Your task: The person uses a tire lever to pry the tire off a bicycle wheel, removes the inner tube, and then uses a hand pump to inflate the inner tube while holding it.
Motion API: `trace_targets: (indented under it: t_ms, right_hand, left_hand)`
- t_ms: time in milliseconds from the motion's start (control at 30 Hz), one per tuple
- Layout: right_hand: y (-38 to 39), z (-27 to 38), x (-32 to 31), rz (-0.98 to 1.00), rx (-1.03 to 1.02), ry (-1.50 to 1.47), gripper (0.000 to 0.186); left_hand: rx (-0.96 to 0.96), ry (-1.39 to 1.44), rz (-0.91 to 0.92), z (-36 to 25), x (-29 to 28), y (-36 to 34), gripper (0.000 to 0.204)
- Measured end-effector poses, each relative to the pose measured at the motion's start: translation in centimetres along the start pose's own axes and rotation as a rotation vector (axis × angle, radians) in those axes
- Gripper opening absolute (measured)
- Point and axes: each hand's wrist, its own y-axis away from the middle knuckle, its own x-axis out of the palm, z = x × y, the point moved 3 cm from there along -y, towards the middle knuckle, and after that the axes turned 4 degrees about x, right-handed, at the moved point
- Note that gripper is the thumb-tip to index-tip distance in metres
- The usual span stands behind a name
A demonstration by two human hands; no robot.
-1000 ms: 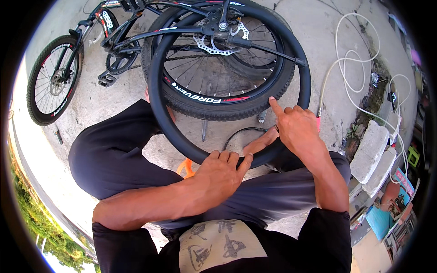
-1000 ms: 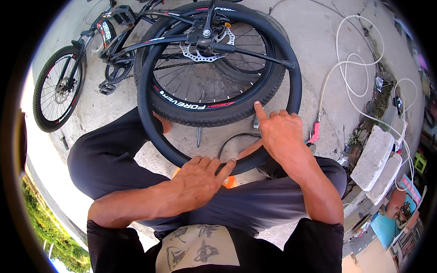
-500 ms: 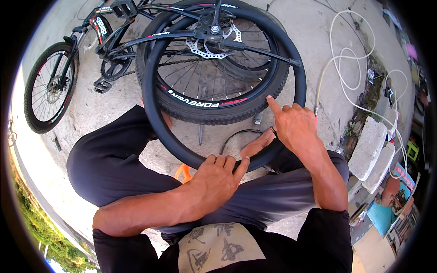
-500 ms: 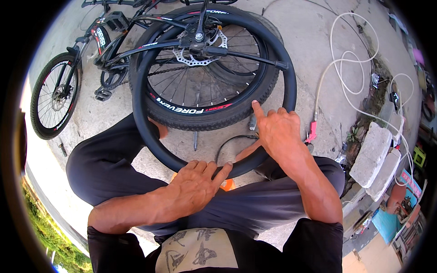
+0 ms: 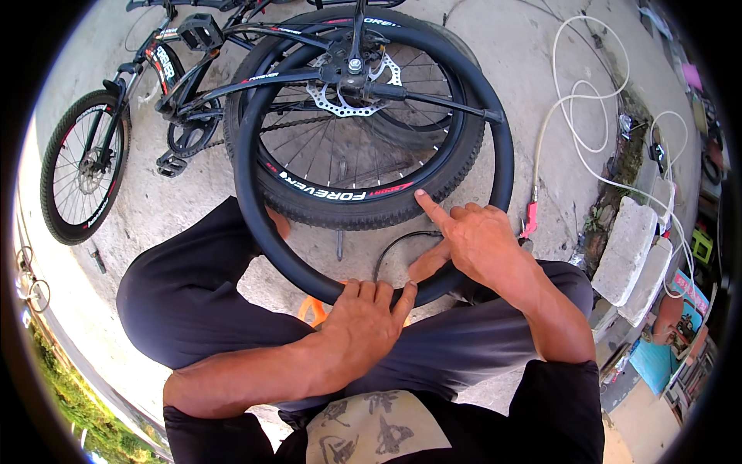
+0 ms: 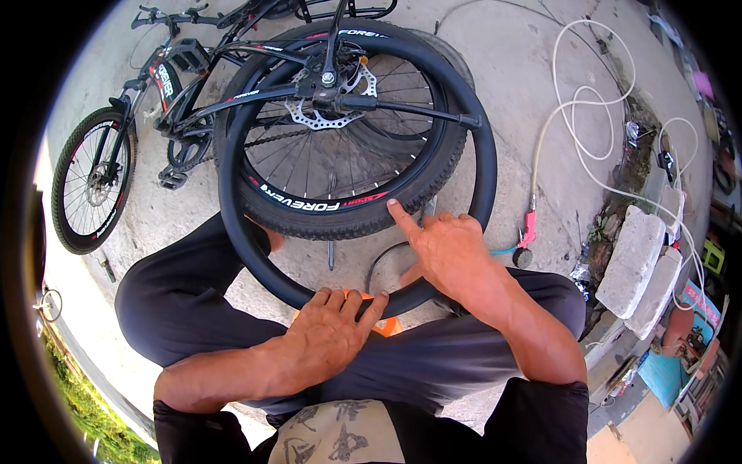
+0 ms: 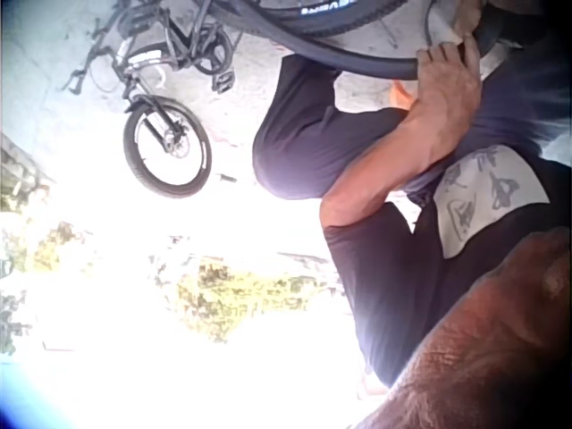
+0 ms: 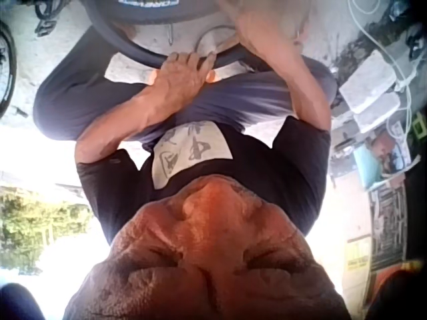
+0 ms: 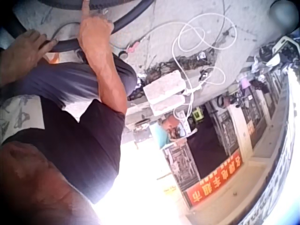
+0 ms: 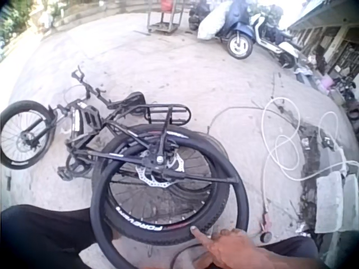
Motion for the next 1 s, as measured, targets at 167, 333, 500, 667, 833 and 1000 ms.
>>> trace_targets:
  t_ms: [167,333,500,667,833,1000]
  right_hand:
    - [-0.3,-0.6,-1.1,0.068,0.144,0.134,0.080]
    - [-1.9,-3.5,-0.6,0.118,0.374,0.272,0.076]
    - [-1.0,-3.3,-0.4,-0.080,0.249,0.201,0.070]
    - [0.2,-0.8,0.5,-0.102,0.084,0.010,0.069]
    - [-0.2,-0.9,0.2,-0.023,0.145,0.065,0.070]
    - [-1.5,-2.9,1.3,0.027,0.298,0.227,0.070]
  left_hand:
    - [0.022,-0.031,-0.018,-0.2,-0.5,0.1,0.063]
    - [-0.001,0.089,0.000,0.0,-0.7,-0.4,0.067]
    - [0.015,0.093,-0.004,-0.1,-0.3,-0.4,0.071]
    - [0.007,0.087,0.016,-0.1,-0.1,-0.2,0.072]
    - [-0.013,0.143,0.068,0.2,-0.2,-0.4,0.076]
    - [0.008,0.142,-0.003,0.3,-0.6,-0.8,0.078]
